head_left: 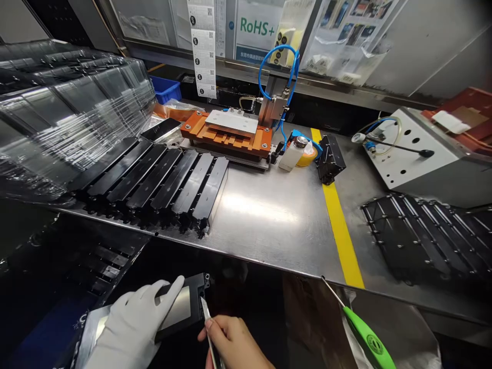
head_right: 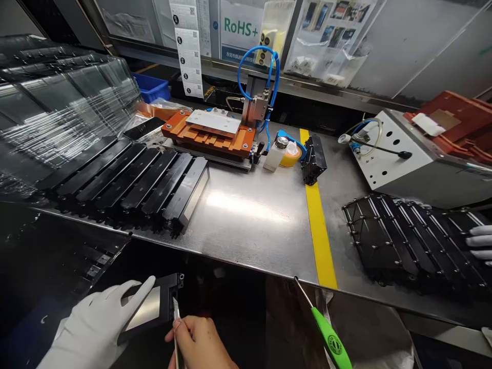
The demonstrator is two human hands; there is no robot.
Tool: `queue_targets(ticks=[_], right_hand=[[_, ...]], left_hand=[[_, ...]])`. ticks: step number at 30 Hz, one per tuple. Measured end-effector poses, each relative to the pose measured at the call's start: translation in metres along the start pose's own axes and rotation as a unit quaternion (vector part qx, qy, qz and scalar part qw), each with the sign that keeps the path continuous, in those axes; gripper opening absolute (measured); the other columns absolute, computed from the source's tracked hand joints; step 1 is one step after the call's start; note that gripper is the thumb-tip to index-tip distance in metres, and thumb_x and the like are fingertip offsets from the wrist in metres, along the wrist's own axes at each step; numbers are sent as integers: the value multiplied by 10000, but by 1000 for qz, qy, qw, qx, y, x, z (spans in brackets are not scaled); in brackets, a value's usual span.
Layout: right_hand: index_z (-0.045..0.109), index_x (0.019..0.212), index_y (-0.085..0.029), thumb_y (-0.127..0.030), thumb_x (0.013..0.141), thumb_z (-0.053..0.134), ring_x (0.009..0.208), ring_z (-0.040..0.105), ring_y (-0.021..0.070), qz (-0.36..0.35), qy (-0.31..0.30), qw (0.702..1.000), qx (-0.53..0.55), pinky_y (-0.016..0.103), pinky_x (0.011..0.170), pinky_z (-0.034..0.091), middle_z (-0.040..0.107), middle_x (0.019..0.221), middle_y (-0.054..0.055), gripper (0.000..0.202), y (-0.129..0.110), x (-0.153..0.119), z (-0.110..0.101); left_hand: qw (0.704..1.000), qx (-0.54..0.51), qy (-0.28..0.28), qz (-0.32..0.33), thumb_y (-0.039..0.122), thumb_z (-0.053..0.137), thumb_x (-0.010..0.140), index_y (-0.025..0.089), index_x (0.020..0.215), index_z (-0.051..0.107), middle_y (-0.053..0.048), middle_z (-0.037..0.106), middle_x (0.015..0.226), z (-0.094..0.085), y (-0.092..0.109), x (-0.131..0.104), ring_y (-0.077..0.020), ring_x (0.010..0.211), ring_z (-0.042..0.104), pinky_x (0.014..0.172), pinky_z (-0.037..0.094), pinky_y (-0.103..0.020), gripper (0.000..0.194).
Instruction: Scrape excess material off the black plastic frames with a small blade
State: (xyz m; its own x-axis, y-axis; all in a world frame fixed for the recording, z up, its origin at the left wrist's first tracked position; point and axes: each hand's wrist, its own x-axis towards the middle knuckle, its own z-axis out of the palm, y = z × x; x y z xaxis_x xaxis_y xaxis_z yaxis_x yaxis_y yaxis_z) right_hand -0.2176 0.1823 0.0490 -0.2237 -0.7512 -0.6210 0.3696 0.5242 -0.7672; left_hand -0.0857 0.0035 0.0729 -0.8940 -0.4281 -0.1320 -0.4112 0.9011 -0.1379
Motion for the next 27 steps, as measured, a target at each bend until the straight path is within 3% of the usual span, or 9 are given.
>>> queue_targets(ticks=[3, 6, 8, 10, 13, 16, 18, 22, 27], right_hand=[[666, 983, -100, -925, 731, 465, 374, 520, 110, 11, -60, 991, 123, 191, 398, 360, 592, 491, 5, 886, 11, 11, 5], [659, 1125, -74, -932, 724, 465, 392, 531, 125, 19, -106, 976, 187, 206, 396, 370, 589, 513, 4, 967, 8, 12, 0], [644, 1233, -92, -907, 776, 442, 435, 541, 135, -12, -77, 986, 149, 233, 433, 407, 581, 548, -3, 956, 2, 7, -10], [658, 1298, -184, -808, 887, 440, 604, 609, 166, -101, 10, 995, 16, 300, 588, 493, 615, 696, 23, 778, -1, 1, -22], [663, 1322, -378, -549, 1022, 480, 872, 607, 221, -244, 160, 919, -267, 390, 808, 478, 614, 916, 50, 391, 1, -3, -39], [614, 1368, -410, -376, 1033, 534, 823, 565, 220, -317, 224, 814, -431, 353, 723, 431, 609, 905, 48, 346, 6, 0, -48], [607, 1373, -383, -314, 1015, 584, 784, 553, 204, -355, 239, 770, -472, 325, 680, 397, 612, 890, 41, 366, 7, 2, -50], [619, 1347, -355, -263, 974, 662, 753, 538, 189, -393, 255, 725, -505, 312, 664, 358, 623, 875, 25, 386, 2, 2, -53], [649, 1303, -328, -271, 965, 681, 738, 513, 182, -409, 252, 699, -530, 311, 668, 340, 629, 853, 19, 343, -5, 1, -60]], left_hand=[[999, 39, 16, 13, -94, 483, 708, 246, 1461, 523, -135, 697, 1242, 1, 2, 1, -276, 968, 668, 830, 509, -439, 828], [999, 45, 6, 8, -72, 494, 719, 262, 1480, 493, -138, 689, 1265, 1, 1, 2, -274, 939, 669, 802, 516, -431, 831], [999, 31, 0, 14, -42, 500, 745, 259, 1497, 465, -142, 679, 1277, -2, -1, 3, -281, 974, 664, 817, 516, -438, 811], [999, 11, -20, 22, -4, 524, 763, 247, 1510, 444, -146, 671, 1278, -7, -3, 5, -289, 1037, 651, 869, 507, -455, 792], [998, 2, -65, 14, -3, 586, 702, 267, 1525, 414, -134, 643, 1320, -14, -4, 7, -292, 1118, 624, 950, 483, -468, 883], [995, 9, -97, 0, 7, 604, 676, 315, 1543, 352, -124, 600, 1389, -18, -3, 6, -315, 1191, 589, 990, 467, -477, 954], [993, 16, -120, -6, 21, 598, 676, 339, 1553, 298, -124, 578, 1420, -21, -2, 6, -338, 1194, 588, 963, 483, -486, 980], [990, 47, -135, 2, -7, 558, 700, 365, 1554, 269, -111, 596, 1410, -28, 1, 6, -337, 1150, 624, 934, 496, -478, 975], [986, 56, -153, 33, -34, 552, 678, 393, 1541, 300, -94, 614, 1411, -35, 0, 9, -313, 1168, 624, 974, 487, -480, 995]])
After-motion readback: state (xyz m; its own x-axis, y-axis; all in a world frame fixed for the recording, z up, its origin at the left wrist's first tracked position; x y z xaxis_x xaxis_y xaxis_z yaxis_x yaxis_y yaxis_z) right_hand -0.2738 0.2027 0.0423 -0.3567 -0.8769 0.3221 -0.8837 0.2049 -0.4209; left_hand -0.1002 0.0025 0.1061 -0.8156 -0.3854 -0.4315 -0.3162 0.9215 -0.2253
